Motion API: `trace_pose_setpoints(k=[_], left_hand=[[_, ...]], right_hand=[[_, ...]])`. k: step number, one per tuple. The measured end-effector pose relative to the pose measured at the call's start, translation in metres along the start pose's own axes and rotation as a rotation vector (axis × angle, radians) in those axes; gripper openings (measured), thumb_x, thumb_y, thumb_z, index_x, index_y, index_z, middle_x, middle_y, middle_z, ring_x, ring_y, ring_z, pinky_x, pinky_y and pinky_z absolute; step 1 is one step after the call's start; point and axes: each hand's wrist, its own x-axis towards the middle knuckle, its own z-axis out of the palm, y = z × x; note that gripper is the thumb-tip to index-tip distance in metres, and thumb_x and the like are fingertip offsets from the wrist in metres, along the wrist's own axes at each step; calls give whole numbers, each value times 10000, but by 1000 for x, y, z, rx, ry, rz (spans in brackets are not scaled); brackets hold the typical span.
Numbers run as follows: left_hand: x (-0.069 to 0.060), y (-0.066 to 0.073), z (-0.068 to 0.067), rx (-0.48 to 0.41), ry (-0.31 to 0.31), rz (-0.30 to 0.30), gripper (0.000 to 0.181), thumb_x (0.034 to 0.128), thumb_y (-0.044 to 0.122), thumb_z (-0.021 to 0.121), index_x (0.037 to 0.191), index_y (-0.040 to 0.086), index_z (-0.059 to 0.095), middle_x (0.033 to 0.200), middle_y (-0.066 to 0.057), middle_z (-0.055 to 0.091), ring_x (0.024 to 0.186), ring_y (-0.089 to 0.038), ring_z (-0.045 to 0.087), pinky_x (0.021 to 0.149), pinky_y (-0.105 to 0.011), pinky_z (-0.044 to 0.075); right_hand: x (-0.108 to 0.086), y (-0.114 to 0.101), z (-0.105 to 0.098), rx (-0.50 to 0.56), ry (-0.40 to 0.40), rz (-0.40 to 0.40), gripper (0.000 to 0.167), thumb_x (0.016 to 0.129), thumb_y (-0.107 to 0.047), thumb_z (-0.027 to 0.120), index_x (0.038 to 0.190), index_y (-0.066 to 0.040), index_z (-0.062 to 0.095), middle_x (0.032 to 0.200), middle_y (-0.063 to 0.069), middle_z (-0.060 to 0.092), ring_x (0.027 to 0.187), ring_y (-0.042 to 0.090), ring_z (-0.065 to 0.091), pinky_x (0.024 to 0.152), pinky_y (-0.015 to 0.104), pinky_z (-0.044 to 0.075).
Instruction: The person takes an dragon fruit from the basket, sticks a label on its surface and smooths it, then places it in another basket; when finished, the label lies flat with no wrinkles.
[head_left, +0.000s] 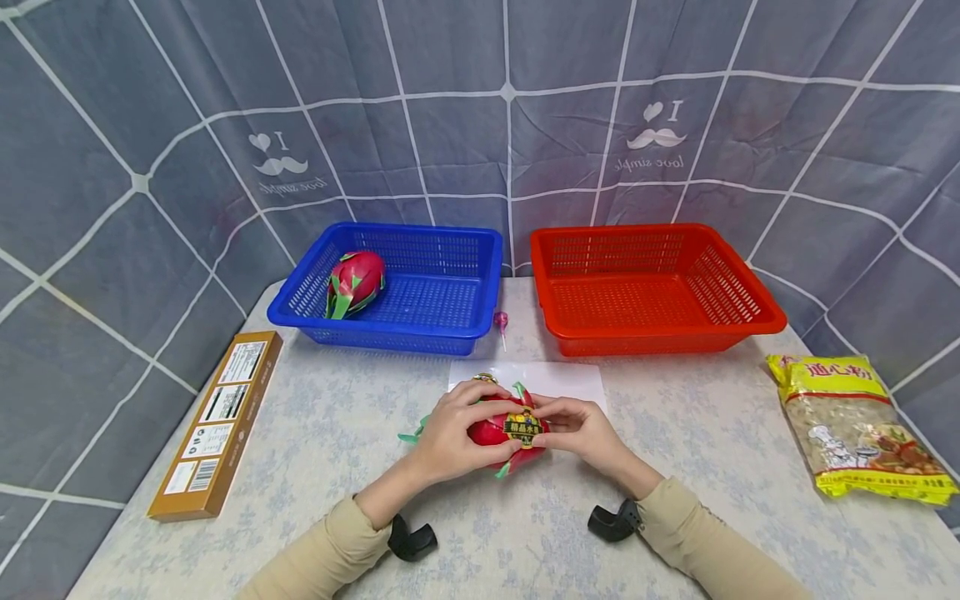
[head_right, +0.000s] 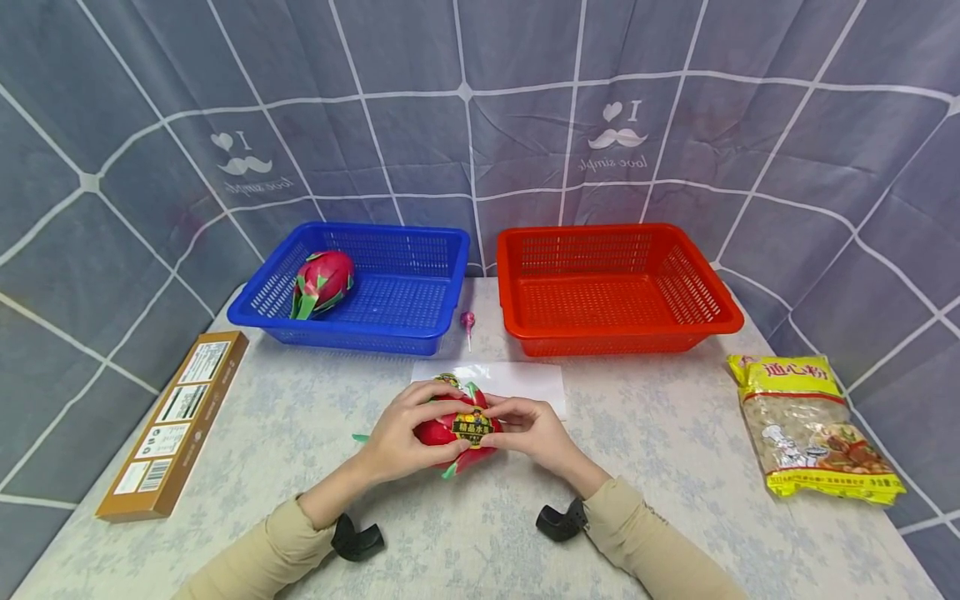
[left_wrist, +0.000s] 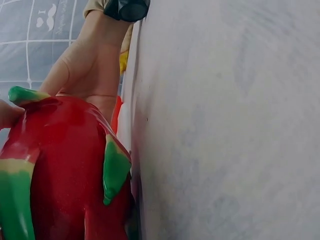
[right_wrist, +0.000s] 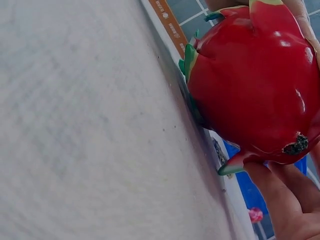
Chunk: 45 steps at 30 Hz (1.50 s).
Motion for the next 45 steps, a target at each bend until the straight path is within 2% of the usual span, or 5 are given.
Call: trace_pose_setpoints(k=[9, 25, 32, 40, 45], left_hand=[[1, 0, -2, -49, -30, -71, 341, 726, 380, 773, 1042, 264, 720, 1125, 127, 574, 1135, -89, 450, 816, -393, 403], [1, -2, -7, -162, -82, -80, 298, 771, 338, 750, 1046, 240, 690, 1143, 110, 547, 1115, -97, 462, 848, -418, 414], [-1, -2, -5, -121, -62, -96, 284, 745, 337, 758, 1010, 253, 700, 1152, 115, 550, 1108, -88, 461, 824, -402, 411], [-2, 1, -2, -110, -30, -78, 331, 666, 428, 829, 924, 272, 691, 1088, 139, 557, 1069, -59, 467, 820, -372, 396], [1, 1, -7, -150, -73, -69, 296, 662, 388, 843, 892, 268, 700, 1079, 121, 561, 1056, -71, 472, 841, -374, 393]], right_hand=[[0, -2, 4, -65, -26, -39, 328, 767, 19, 739, 1068, 53, 611, 1294, 269, 495, 1110, 157, 578, 881, 309, 485], [-1, -10, 4, -93, -97, 18, 334, 822, -7, 691, 1106, 75, 535, 1345, 289, 416, 1180, 216, 522, 933, 283, 444], [0, -7, 8, -84, -144, 13, 316, 854, 5, 651, 1114, 27, 472, 1145, 139, 511, 1085, 160, 556, 885, 276, 475], [-3, -12, 18, -242, -65, -17, 334, 780, 17, 732, 1020, -69, 516, 1062, 58, 548, 1049, 172, 586, 796, 320, 515], [-3, -17, 16, -266, -108, -32, 331, 761, 39, 743, 1001, -57, 535, 1050, 81, 568, 1058, 177, 593, 792, 360, 530]])
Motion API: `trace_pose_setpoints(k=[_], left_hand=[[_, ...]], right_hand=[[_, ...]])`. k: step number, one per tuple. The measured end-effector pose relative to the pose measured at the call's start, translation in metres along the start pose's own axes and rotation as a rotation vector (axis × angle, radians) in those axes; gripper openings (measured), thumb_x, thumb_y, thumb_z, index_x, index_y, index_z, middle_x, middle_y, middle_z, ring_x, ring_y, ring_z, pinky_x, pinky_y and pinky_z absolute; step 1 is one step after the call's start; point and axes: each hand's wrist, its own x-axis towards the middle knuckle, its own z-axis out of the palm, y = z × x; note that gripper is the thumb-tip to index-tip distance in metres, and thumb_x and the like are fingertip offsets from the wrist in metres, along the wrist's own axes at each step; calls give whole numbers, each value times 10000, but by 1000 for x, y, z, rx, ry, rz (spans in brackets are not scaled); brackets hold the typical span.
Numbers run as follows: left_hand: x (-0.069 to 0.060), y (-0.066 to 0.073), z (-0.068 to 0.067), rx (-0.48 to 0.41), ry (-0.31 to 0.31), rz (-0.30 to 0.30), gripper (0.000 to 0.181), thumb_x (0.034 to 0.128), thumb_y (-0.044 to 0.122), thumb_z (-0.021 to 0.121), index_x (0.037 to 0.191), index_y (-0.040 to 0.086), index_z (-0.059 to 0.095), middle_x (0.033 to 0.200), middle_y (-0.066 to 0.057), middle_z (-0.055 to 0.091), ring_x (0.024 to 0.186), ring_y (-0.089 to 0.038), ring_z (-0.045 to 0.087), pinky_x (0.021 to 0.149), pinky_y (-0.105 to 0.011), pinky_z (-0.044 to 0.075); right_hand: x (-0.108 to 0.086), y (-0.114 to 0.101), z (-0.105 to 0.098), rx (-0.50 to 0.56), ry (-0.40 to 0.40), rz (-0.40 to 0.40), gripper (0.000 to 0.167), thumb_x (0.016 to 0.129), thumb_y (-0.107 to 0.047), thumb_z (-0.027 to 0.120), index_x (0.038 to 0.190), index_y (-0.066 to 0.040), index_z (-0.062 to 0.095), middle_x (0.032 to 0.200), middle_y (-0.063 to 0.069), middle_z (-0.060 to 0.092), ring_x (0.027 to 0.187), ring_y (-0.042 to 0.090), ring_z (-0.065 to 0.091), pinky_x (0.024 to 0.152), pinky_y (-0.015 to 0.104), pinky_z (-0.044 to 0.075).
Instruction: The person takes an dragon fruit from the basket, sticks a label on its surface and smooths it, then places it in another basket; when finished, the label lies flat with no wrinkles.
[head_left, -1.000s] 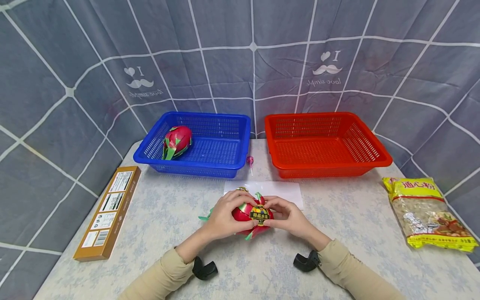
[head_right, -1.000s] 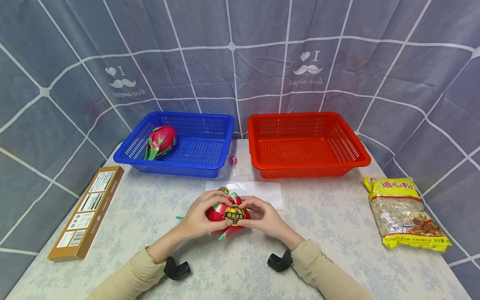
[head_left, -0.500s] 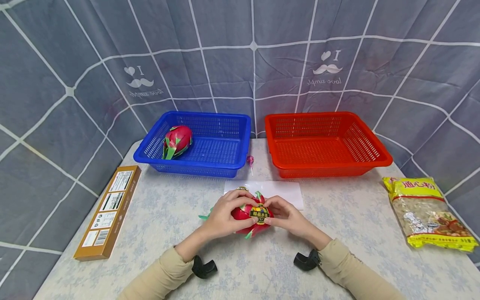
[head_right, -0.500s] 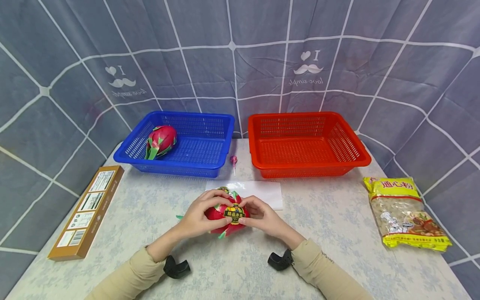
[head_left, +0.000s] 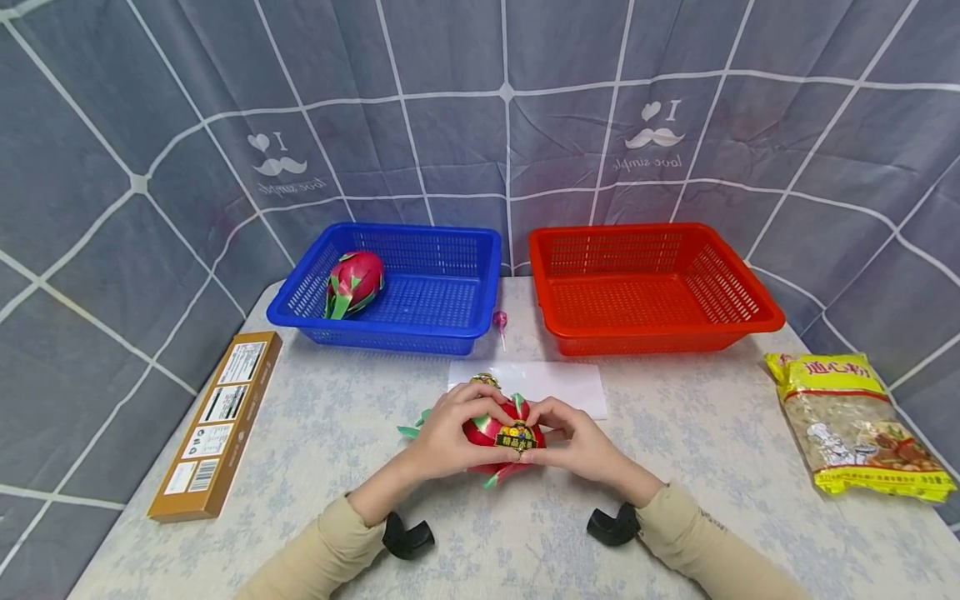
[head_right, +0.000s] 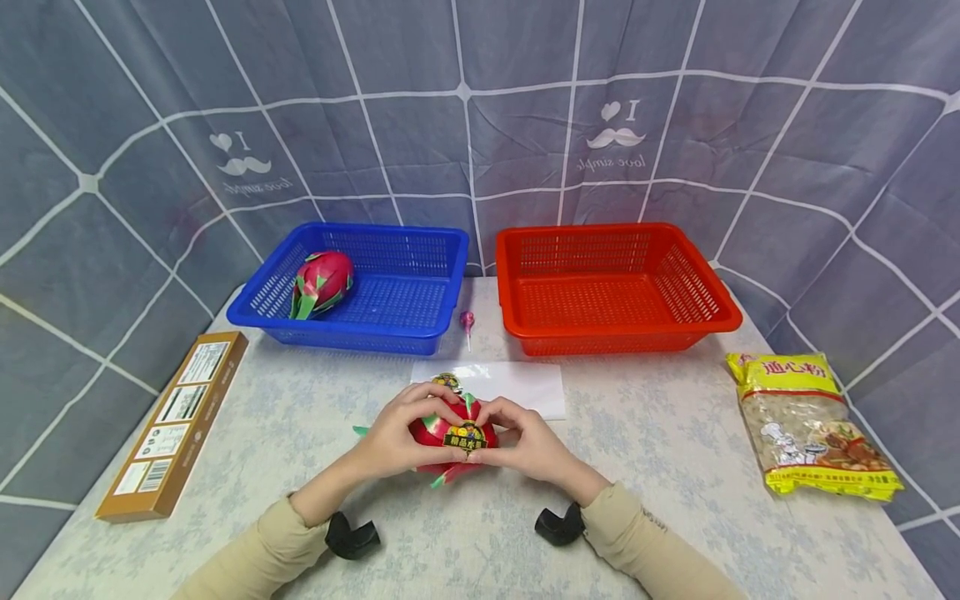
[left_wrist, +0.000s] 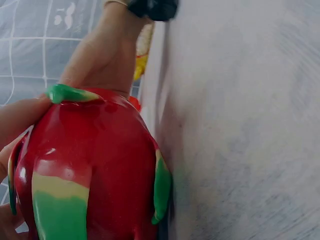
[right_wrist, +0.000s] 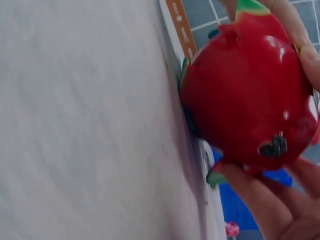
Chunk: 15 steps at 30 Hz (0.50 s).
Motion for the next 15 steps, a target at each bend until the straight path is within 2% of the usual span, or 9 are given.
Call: trace_pose_setpoints(k=[4, 8, 12, 15], left_hand=[[1, 0, -6, -97, -57, -5, 202, 728, 275, 806, 903, 221, 720, 1104, 75, 577, 1082, -134, 481, 888, -409, 387], [1, 0, -12, -194, -126, -35, 140, 788, 195, 749, 926, 178, 734, 1139, 19, 584, 1119, -195, 474, 905, -429, 386], [2, 0, -15, -209, -158, -50, 125, 811, 157, 705, 929, 162, 744, 1160, -4, 577, 1137, -218, 455, 897, -433, 392], [1, -1, -13, -199, -136, -37, 118, 803, 135, 697, 905, 161, 751, 1154, -5, 582, 1128, -214, 455, 898, -434, 385]], right_hand=[[1, 10, -9, 54, -75, -26, 290, 790, 9, 727, 1020, -51, 562, 1093, 83, 595, 1096, 156, 578, 817, 351, 523], [1, 13, -17, 101, -124, -2, 232, 827, 13, 684, 1044, -19, 608, 1242, 196, 562, 1186, 129, 521, 873, 331, 494], [0, 14, -20, 111, -137, 47, 197, 859, 14, 643, 1055, 1, 639, 1339, 270, 460, 1203, 79, 494, 882, 298, 484], [1, 11, -18, 110, -114, 66, 174, 861, 4, 639, 1035, 19, 648, 1340, 276, 456, 1208, 59, 483, 897, 299, 474]])
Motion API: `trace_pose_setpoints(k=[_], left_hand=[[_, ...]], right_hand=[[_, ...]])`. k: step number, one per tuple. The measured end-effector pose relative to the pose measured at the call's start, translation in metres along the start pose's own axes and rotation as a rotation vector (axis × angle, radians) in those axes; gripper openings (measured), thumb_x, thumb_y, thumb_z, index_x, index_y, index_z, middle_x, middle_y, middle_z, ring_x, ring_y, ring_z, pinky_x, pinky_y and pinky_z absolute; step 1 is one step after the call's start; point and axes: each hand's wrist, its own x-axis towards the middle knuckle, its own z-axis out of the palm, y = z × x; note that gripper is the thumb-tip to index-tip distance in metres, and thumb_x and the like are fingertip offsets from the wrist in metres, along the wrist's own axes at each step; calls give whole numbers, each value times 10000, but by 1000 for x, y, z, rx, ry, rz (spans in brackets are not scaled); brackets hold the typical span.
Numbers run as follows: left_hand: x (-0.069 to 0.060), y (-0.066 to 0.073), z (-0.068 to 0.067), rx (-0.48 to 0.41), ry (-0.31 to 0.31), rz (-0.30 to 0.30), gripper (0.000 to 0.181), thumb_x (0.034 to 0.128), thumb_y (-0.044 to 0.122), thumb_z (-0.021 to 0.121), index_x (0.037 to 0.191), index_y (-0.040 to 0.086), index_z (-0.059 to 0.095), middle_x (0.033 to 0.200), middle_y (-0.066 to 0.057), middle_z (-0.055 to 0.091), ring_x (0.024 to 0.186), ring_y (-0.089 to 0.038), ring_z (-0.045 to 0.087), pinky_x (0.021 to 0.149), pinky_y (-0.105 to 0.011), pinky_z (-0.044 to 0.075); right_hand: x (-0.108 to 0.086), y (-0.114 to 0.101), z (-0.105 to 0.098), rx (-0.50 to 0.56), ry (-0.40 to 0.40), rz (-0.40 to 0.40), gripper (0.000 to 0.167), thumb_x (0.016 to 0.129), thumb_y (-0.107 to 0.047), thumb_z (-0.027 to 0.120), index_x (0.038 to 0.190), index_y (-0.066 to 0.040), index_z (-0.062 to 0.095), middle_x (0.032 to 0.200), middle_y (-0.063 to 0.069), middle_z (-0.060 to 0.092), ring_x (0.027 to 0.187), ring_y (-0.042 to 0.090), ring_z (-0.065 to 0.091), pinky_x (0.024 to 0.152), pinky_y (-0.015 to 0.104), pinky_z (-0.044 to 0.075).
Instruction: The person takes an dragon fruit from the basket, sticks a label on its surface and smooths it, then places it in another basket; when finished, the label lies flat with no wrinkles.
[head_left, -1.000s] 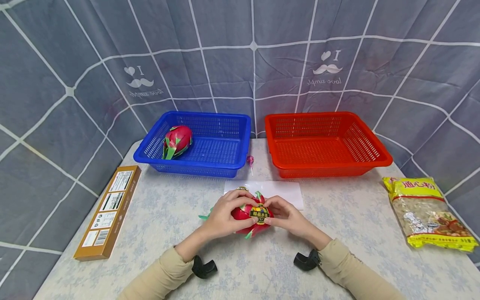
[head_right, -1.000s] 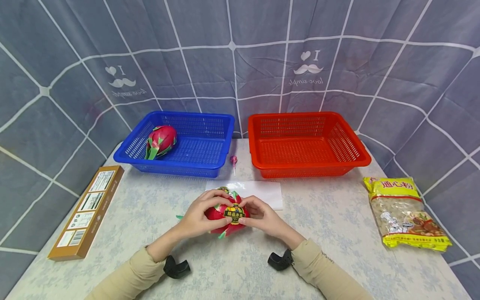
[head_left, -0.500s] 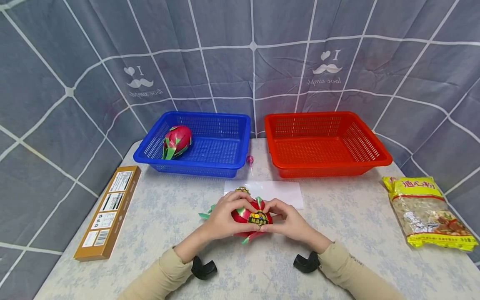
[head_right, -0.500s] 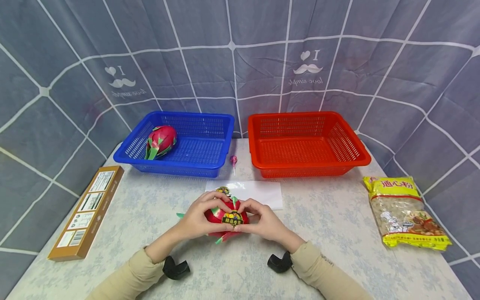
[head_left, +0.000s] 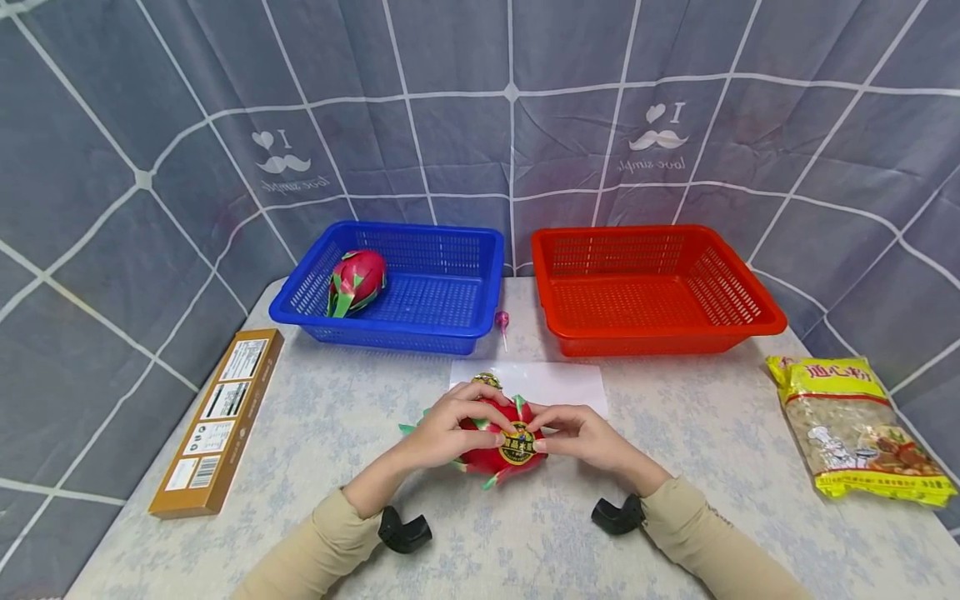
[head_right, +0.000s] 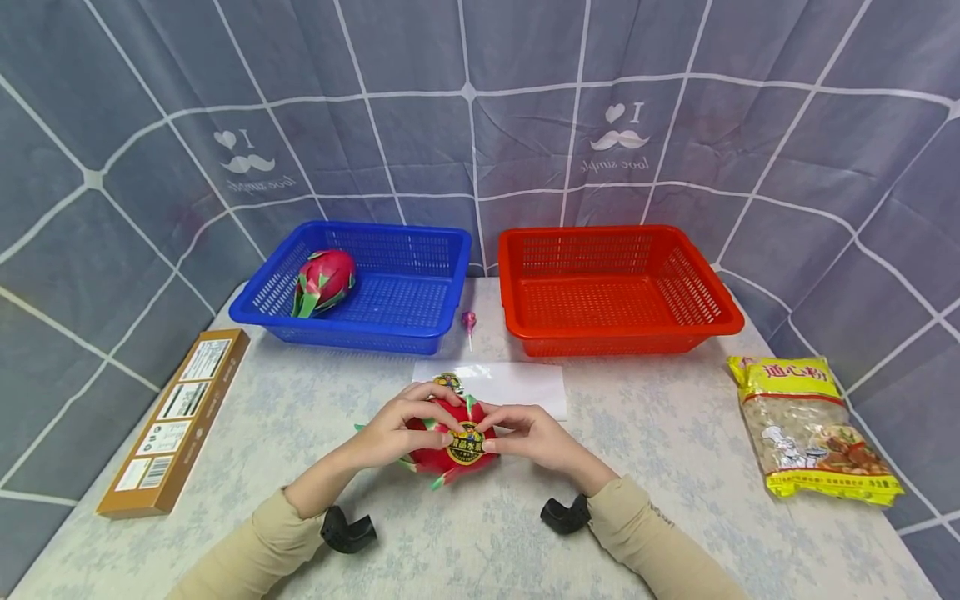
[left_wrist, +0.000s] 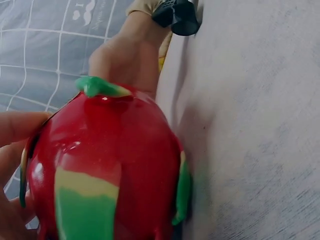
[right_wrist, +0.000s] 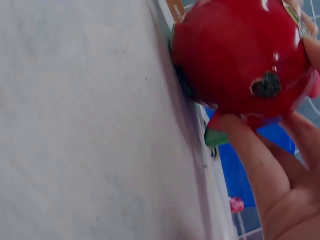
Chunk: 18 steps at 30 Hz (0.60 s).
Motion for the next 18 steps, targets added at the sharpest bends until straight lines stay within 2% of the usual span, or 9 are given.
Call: trace_pose_setpoints(k=[7, 9, 13, 18], left_hand=[[-1, -2, 10, 128, 112, 92, 118, 748, 189, 752, 865, 202, 746, 1080, 32, 614, 1033, -162, 489, 851, -387, 400], [-1, -2, 11, 156, 129, 95, 157, 725, 222, 775, 876, 220, 734, 1070, 55, 606, 1017, -146, 487, 830, -382, 399], [-1, -1, 12, 201, 124, 72, 254, 676, 281, 809, 909, 255, 711, 1082, 97, 581, 1011, -117, 476, 814, -386, 388], [-1, 0, 12, 222, 111, 47, 333, 632, 349, 848, 921, 265, 705, 1107, 111, 570, 1038, -96, 464, 819, -393, 381]], right_hand=[[1, -8, 13, -39, 155, -14, 77, 854, -38, 665, 924, -5, 668, 1216, 207, 588, 1184, 73, 509, 898, 347, 477], [2, -9, 16, -42, 181, -14, 70, 855, -40, 667, 922, -20, 664, 1178, 179, 615, 1179, 83, 515, 902, 341, 474], [1, -7, 19, -53, 189, -31, 100, 852, -6, 662, 945, -33, 637, 1183, 176, 603, 1159, 96, 530, 869, 326, 495], [1, -9, 20, -101, 147, -48, 240, 787, 49, 712, 949, -68, 579, 1219, 174, 570, 1143, 90, 538, 838, 317, 511]])
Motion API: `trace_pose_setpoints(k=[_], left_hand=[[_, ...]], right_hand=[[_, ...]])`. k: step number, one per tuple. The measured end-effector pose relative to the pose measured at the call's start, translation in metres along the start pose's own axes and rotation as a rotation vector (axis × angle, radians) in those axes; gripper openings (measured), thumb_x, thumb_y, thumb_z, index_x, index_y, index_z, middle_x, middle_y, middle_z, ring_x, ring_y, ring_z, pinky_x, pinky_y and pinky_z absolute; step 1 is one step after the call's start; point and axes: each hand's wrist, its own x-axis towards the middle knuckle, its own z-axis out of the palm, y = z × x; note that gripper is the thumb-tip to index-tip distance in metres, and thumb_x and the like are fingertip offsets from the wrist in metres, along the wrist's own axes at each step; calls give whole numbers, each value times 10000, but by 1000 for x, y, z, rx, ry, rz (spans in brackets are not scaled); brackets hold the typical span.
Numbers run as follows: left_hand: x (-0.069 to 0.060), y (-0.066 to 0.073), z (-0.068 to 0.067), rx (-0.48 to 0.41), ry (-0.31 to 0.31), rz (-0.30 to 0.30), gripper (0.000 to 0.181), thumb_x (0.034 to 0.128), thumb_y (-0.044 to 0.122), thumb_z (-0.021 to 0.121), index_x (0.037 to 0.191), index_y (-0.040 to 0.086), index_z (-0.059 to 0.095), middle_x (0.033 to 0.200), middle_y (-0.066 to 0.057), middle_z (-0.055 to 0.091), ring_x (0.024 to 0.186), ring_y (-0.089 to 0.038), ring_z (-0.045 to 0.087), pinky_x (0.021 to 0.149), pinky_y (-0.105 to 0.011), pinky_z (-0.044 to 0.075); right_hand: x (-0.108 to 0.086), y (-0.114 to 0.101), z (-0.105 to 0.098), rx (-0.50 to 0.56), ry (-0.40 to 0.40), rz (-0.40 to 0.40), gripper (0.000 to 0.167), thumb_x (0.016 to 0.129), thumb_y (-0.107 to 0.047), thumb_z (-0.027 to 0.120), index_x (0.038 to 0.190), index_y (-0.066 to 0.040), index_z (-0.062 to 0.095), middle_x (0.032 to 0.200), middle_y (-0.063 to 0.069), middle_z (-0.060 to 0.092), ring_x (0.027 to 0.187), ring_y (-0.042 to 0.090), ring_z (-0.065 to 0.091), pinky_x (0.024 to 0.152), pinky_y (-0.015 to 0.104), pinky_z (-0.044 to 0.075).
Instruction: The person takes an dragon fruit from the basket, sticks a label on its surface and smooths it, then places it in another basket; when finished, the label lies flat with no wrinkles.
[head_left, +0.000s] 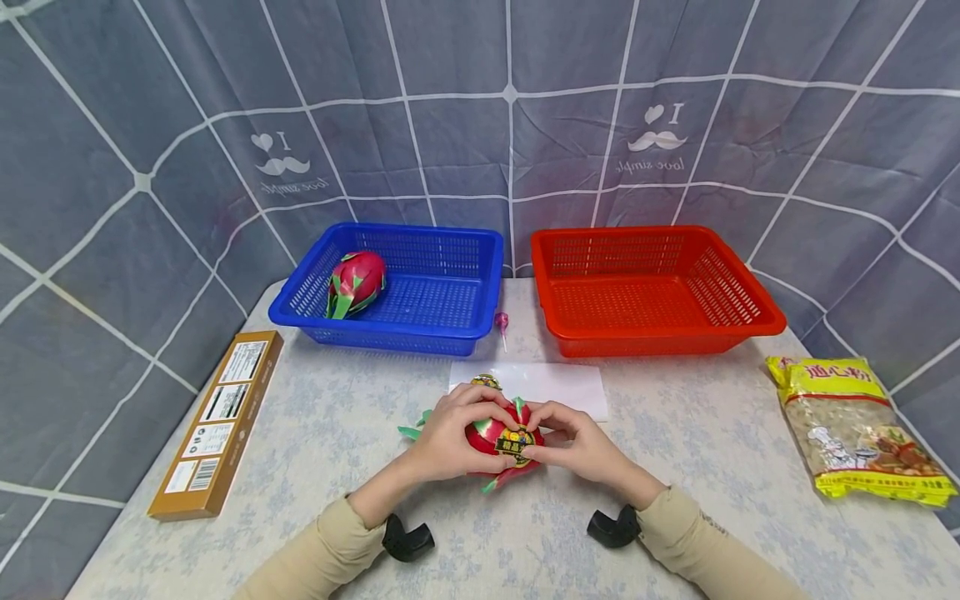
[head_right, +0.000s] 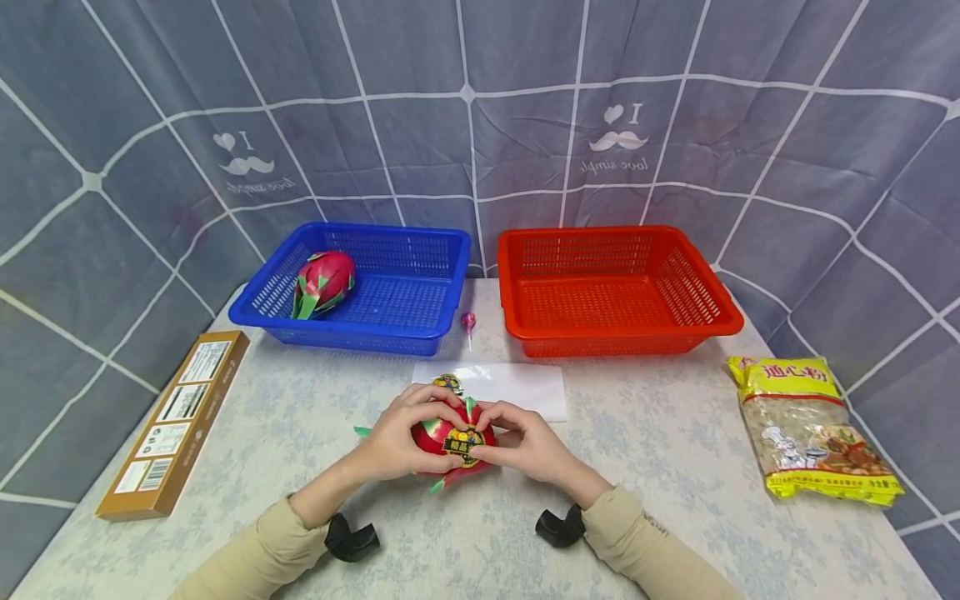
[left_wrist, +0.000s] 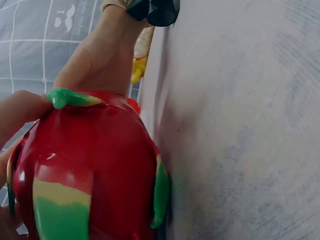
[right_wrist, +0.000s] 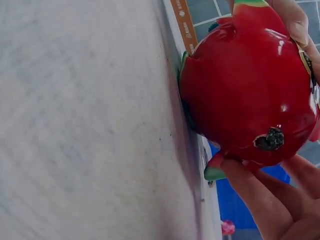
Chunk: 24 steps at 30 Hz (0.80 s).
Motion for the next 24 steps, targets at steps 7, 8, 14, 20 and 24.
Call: trace_pose_setpoints(k=[7, 8, 14, 20, 24], left_hand=[[-1, -1, 1, -28, 10, 22, 272, 680, 347, 831, 912, 264, 716, 1109, 96, 582, 1058, -110, 465, 841, -415, 371], [0, -2, 0, -44, 2, 23, 257, 692, 334, 824, 915, 259, 719, 1111, 93, 582, 1057, -117, 466, 848, -421, 369], [2, -4, -8, -170, -101, -27, 165, 788, 222, 746, 951, 208, 737, 1147, 46, 575, 1112, -180, 441, 903, -454, 341], [4, -3, -15, -242, -185, -95, 166, 829, 166, 685, 987, 159, 736, 1187, -16, 557, 1164, -249, 401, 915, -451, 334], [3, -3, -14, -240, -176, -111, 155, 839, 129, 651, 963, 167, 736, 1186, -10, 557, 1156, -239, 407, 887, -420, 360]], right_hand=[[1, -23, 3, -132, -6, -79, 307, 732, 30, 770, 918, -55, 541, 1035, 88, 619, 1020, 145, 606, 783, 357, 533], [1, -24, 3, -143, -9, -92, 309, 731, 24, 773, 921, -53, 541, 1020, 78, 617, 1012, 154, 609, 778, 365, 534], [1, -3, -4, -75, -54, -59, 294, 751, 7, 761, 967, -73, 578, 1077, 100, 625, 1061, 148, 593, 812, 357, 524], [1, 8, -12, 115, -109, -3, 182, 824, 25, 680, 999, 35, 632, 1328, 290, 460, 1189, 82, 508, 840, 327, 510], [2, 8, -13, 138, -138, 1, 163, 853, 2, 654, 1010, 31, 621, 1355, 296, 422, 1244, 125, 458, 891, 316, 481]])
